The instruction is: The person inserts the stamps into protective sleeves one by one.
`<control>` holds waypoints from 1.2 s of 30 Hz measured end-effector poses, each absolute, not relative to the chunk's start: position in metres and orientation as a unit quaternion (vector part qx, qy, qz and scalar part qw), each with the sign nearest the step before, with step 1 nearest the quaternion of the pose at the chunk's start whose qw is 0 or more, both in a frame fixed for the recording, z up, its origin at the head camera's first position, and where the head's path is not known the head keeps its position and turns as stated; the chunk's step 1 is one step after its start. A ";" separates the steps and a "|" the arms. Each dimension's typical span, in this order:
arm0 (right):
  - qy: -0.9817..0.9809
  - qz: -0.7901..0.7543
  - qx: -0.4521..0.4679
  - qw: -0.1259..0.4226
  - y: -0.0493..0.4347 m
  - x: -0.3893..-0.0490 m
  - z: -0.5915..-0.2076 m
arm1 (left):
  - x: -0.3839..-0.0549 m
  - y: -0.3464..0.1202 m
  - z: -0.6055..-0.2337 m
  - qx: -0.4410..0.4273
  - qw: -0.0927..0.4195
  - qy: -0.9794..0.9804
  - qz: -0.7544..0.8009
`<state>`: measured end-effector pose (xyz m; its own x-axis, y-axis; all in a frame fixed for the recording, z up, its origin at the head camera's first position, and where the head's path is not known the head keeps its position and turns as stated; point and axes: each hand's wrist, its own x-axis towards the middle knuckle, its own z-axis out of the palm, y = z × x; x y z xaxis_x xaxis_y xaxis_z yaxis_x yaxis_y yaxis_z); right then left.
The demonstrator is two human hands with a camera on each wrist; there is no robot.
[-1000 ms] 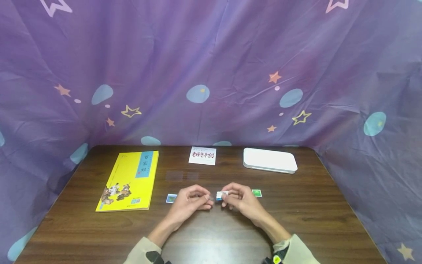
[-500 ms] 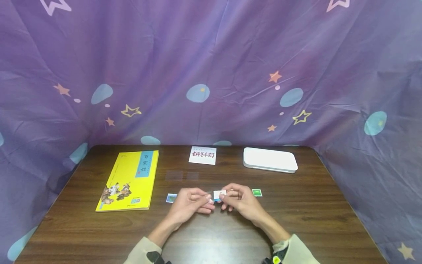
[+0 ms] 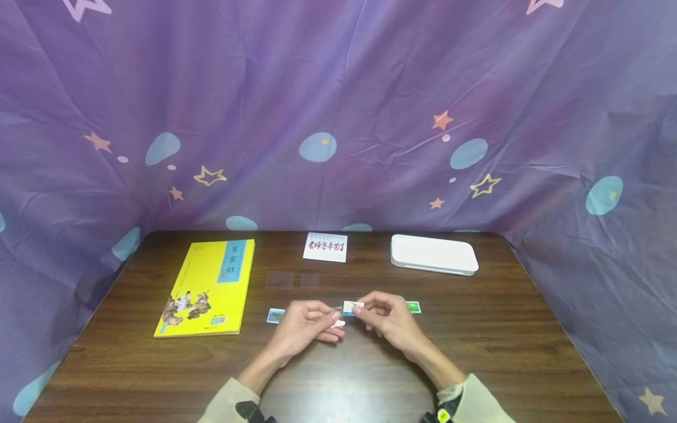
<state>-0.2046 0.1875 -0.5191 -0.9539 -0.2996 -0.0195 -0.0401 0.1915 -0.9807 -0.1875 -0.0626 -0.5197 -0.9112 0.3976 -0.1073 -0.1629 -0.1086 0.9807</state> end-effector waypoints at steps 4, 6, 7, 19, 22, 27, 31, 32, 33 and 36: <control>0.763 -0.630 -0.101 0.106 0.187 -0.205 -0.518 | -0.188 -0.063 -0.520 0.092 0.192 0.638 0.740; 0.763 -0.629 -0.100 0.109 0.187 -0.205 -0.518 | -0.188 -0.063 -0.520 0.094 0.192 0.637 0.740; 0.764 -0.628 -0.101 0.109 0.187 -0.204 -0.518 | -0.188 -0.063 -0.520 0.093 0.192 0.638 0.739; 0.775 -0.612 -0.113 0.113 0.185 -0.203 -0.517 | -0.190 -0.063 -0.523 0.105 0.184 0.647 0.732; 0.781 -0.601 -0.123 0.119 0.185 -0.203 -0.517 | -0.190 -0.063 -0.524 0.107 0.183 0.647 0.732; 0.788 -0.584 -0.148 0.125 0.185 -0.203 -0.516 | -0.190 -0.063 -0.523 0.109 0.181 0.645 0.735; 0.790 -0.578 -0.162 0.124 0.186 -0.202 -0.516 | -0.189 -0.064 -0.523 0.110 0.178 0.644 0.736; 0.790 -0.578 -0.164 0.123 0.186 -0.202 -0.516 | -0.189 -0.064 -0.522 0.110 0.178 0.645 0.735; 0.790 -0.578 -0.166 0.122 0.186 -0.202 -0.516 | -0.189 -0.064 -0.522 0.111 0.177 0.645 0.735; 0.788 -0.580 -0.168 0.120 0.186 -0.203 -0.517 | -0.190 -0.064 -0.522 0.112 0.178 0.645 0.735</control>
